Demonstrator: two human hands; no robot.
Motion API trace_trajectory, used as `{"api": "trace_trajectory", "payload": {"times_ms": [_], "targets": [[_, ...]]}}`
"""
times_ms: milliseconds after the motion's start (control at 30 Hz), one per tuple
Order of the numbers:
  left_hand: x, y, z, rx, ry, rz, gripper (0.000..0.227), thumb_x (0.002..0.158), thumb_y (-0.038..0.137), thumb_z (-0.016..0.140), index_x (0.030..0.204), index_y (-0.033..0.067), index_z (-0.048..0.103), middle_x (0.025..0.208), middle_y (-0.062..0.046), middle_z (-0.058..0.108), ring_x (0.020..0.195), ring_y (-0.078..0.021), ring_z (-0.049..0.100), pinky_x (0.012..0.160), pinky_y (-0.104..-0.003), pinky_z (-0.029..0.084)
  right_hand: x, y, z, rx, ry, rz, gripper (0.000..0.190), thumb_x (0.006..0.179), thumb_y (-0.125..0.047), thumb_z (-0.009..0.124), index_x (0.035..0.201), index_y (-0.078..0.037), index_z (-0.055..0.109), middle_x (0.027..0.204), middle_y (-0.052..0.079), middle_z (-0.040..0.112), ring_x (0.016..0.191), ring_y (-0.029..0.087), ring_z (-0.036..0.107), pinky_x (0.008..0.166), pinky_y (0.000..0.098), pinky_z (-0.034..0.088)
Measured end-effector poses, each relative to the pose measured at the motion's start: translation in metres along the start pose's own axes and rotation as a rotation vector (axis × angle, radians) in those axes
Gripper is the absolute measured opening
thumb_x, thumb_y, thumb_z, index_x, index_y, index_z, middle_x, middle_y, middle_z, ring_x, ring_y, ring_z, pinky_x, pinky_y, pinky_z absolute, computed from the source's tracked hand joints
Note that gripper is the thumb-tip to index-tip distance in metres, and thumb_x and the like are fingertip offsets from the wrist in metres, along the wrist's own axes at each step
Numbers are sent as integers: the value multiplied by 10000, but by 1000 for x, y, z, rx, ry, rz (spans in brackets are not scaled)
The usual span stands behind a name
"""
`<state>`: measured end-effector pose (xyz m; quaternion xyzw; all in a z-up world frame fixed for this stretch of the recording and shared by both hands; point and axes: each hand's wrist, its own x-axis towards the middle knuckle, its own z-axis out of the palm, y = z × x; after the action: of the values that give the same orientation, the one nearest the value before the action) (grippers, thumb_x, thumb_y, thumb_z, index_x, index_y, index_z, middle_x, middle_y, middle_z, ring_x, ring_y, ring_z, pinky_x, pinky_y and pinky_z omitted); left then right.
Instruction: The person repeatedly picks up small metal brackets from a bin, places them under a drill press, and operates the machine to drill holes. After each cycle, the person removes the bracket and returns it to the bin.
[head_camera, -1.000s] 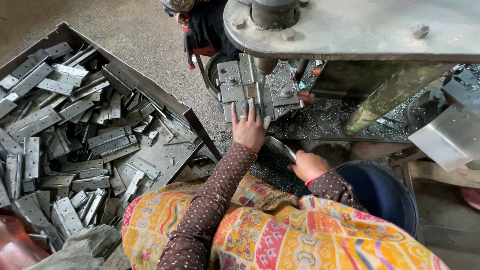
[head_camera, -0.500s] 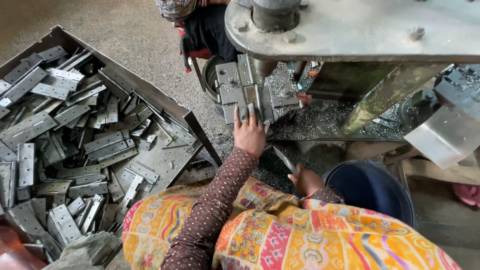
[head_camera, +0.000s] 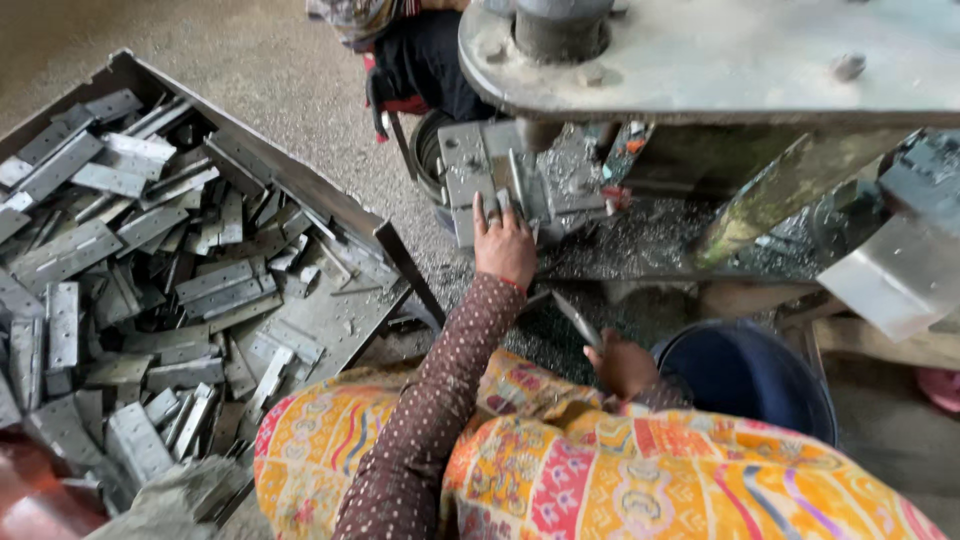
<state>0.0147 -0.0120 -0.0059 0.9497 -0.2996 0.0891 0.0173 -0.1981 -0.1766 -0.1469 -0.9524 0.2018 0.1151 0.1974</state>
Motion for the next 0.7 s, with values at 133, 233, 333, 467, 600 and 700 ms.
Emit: {"api": "trace_trajectory", "payload": {"times_ms": [133,233,333,467,600,700], "targets": [[-2,3,-2,-58,-17,-18,371,1060,213,406,1226,36,687,1398,-204,585,1303,-325,565,1258,-570,39,9,-8,-27,-24,-29,-18,485,892,-487,645,1137,-73,577,844,217,722,789,436,702,699,550,553],[10,1,3,-32,11,-27,357,1051,199,407,1220,56,686,1438,-201,549,1320,-330,541,1236,-575,27,17,-22,-65,-142,-48,-37,528,856,-540,687,1069,-62,615,844,216,726,806,420,714,725,527,565],[27,-4,11,-36,-74,-25,341,996,174,434,1215,94,683,1468,-163,512,1358,-321,495,1214,-584,-4,21,-27,-76,-183,-41,-57,499,851,-545,693,991,-68,652,842,208,725,805,415,716,721,522,569],[40,-7,12,-47,-33,-21,359,984,162,450,1271,104,657,1480,-139,499,1340,-315,491,1203,-590,-29,3,-17,-38,-51,-7,-28,491,865,-501,671,1059,-58,590,790,217,715,737,428,716,658,533,574],[37,-10,4,-26,-109,-16,343,998,171,452,1265,121,662,1496,-131,494,1379,-303,468,1211,-582,-34,-1,-4,-6,-43,82,10,405,906,-482,627,1031,-97,610,798,206,713,746,423,717,675,542,565],[20,-6,5,-58,-100,-22,330,1022,189,449,1265,122,663,1492,-121,503,1401,-285,459,1218,-579,-36,-5,-4,-12,35,45,-40,438,881,-489,658,1025,-78,616,809,211,706,781,443,692,667,561,539]]}}
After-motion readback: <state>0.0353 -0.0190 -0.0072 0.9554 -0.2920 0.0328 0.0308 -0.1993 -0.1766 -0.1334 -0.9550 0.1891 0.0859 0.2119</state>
